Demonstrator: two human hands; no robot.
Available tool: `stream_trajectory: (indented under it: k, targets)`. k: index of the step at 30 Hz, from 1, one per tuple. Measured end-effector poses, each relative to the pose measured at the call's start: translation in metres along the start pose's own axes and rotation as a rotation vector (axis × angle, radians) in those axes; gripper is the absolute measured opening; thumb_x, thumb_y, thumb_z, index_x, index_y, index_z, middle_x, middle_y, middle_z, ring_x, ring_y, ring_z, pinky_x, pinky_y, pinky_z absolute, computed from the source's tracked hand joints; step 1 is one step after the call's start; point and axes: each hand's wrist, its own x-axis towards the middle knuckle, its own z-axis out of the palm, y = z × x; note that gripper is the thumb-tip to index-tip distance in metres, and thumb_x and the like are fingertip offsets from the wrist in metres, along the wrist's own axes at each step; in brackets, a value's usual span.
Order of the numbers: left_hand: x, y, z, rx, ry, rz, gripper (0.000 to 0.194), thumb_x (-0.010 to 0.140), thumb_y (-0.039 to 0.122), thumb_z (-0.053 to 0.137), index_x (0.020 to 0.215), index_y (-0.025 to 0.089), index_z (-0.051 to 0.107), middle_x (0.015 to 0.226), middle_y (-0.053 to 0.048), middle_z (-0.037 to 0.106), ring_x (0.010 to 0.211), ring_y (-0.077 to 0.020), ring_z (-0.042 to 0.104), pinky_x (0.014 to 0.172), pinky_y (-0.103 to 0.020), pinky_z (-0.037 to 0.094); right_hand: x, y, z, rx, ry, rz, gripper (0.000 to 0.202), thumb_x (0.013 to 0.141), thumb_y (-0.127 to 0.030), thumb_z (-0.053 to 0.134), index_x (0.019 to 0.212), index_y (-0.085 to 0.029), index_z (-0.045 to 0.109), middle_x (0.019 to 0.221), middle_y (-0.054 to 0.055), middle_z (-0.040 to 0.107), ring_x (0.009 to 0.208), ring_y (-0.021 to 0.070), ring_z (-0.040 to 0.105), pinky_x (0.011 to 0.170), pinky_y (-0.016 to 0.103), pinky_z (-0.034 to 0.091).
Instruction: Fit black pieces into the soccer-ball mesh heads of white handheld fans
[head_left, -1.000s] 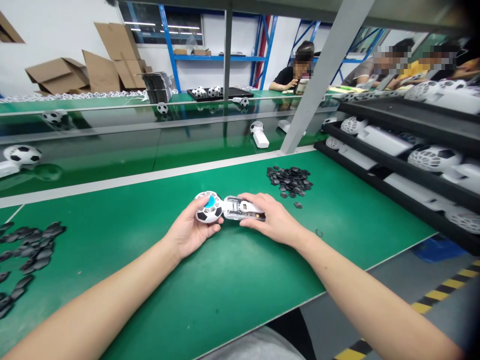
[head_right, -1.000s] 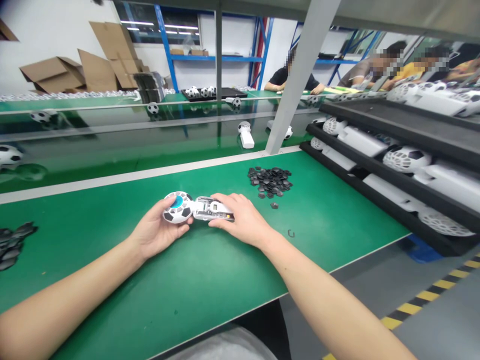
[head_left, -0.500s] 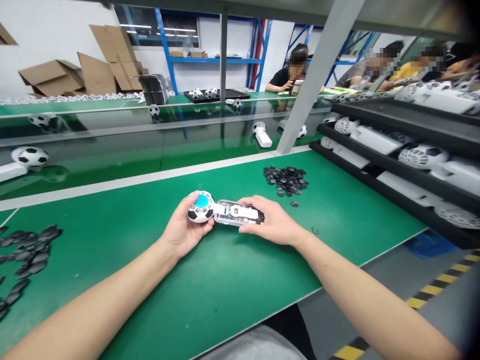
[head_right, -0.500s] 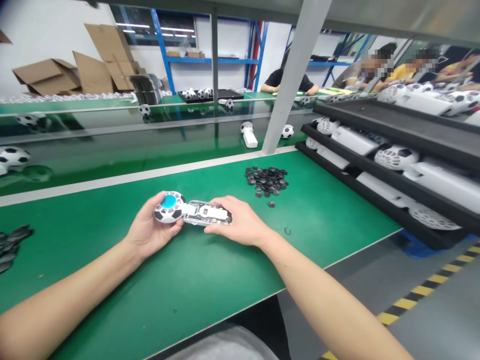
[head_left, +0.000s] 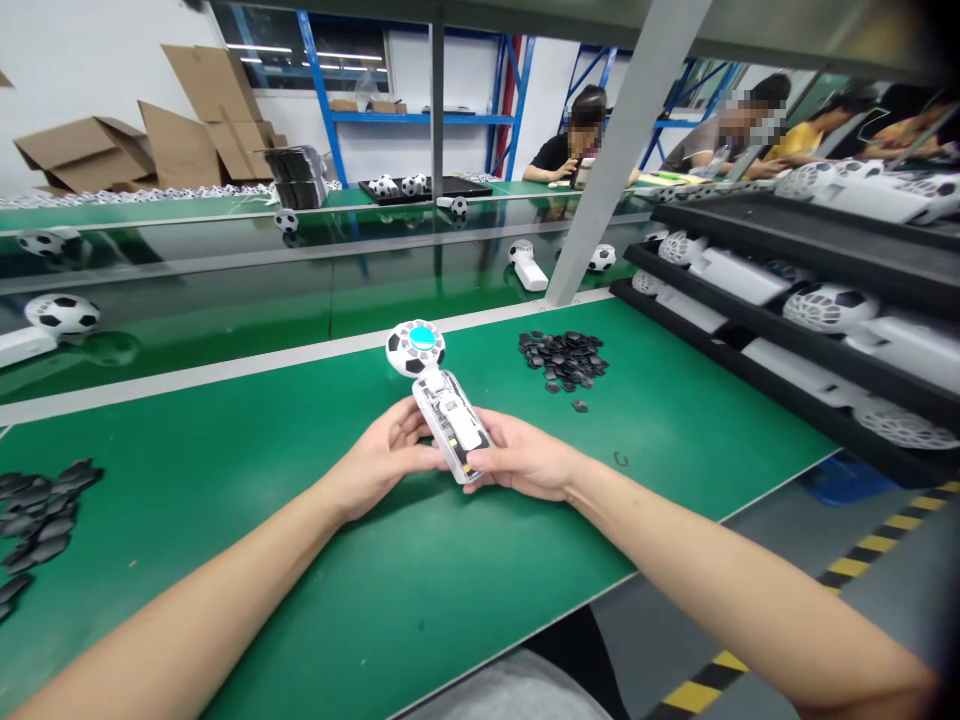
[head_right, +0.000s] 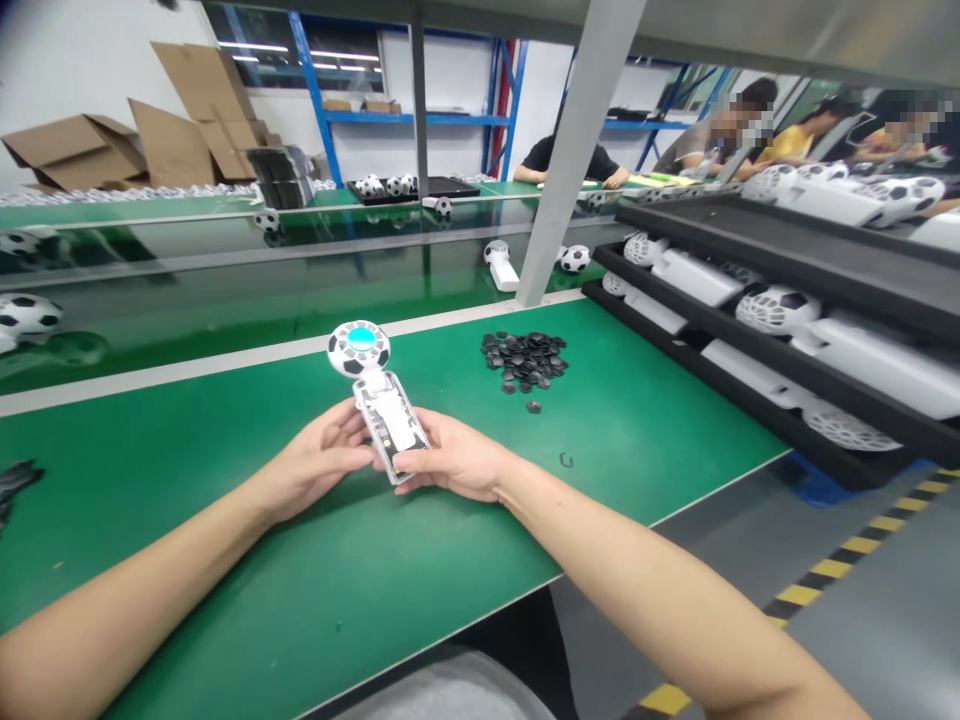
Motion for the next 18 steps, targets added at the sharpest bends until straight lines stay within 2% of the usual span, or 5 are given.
stream_trajectory:
  k: [3, 7, 13, 18]
  targets:
    - [-0.0012, -0.0041, 0.0028, 0.131, -0.031, 0.044, 0.057, 0.068, 0.012, 0.066, 0.12, 0.019, 0.043, 0.128, -0.009, 0.046, 0.115, -0.0223, 0.045, 0.095, -0.035, 0.039, 0.0025, 0.0013, 0.0016, -0.002, 0.03, -0.02, 0.05, 0.068, -0.013, 0.067, 0.112, -0.019, 0.045, 0.1, 0.004, 0.056, 0.08, 0.0098, 0.057, 0.068, 0.024, 0.053]
    - [-0.002, -0.0075, 0.0014, 0.184, -0.011, 0.057, 0.053, 0.073, 0.016, 0.063, 0.121, 0.018, 0.041, 0.131, -0.01, 0.044, 0.12, -0.0226, 0.041, 0.1, -0.036, 0.035, 0.0022, 0.0024, 0.0046, -0.014, 0.034, -0.034, 0.055, 0.067, -0.01, 0.065, 0.116, -0.019, 0.042, 0.101, 0.004, 0.054, 0.083, 0.0108, 0.056, 0.07, 0.027, 0.053]
    - [-0.0035, -0.009, 0.0017, 0.26, 0.021, 0.069, 0.053, 0.073, 0.02, 0.064, 0.12, 0.017, 0.04, 0.124, -0.01, 0.05, 0.113, -0.0245, 0.048, 0.095, -0.038, 0.039, 0.0031, 0.0075, 0.0035, -0.1, -0.001, -0.092, 0.063, 0.066, -0.014, 0.068, 0.122, -0.02, 0.038, 0.109, 0.007, 0.052, 0.09, 0.0133, 0.054, 0.071, 0.028, 0.054]
    - [-0.004, -0.0079, 0.0028, 0.298, 0.037, 0.073, 0.052, 0.072, 0.021, 0.064, 0.118, 0.017, 0.04, 0.12, -0.01, 0.052, 0.109, -0.0243, 0.051, 0.092, -0.037, 0.041, 0.0028, 0.0096, 0.0027, -0.155, -0.02, -0.112, 0.066, 0.068, -0.016, 0.068, 0.126, -0.021, 0.035, 0.108, 0.006, 0.052, 0.088, 0.013, 0.054, 0.072, 0.029, 0.053]
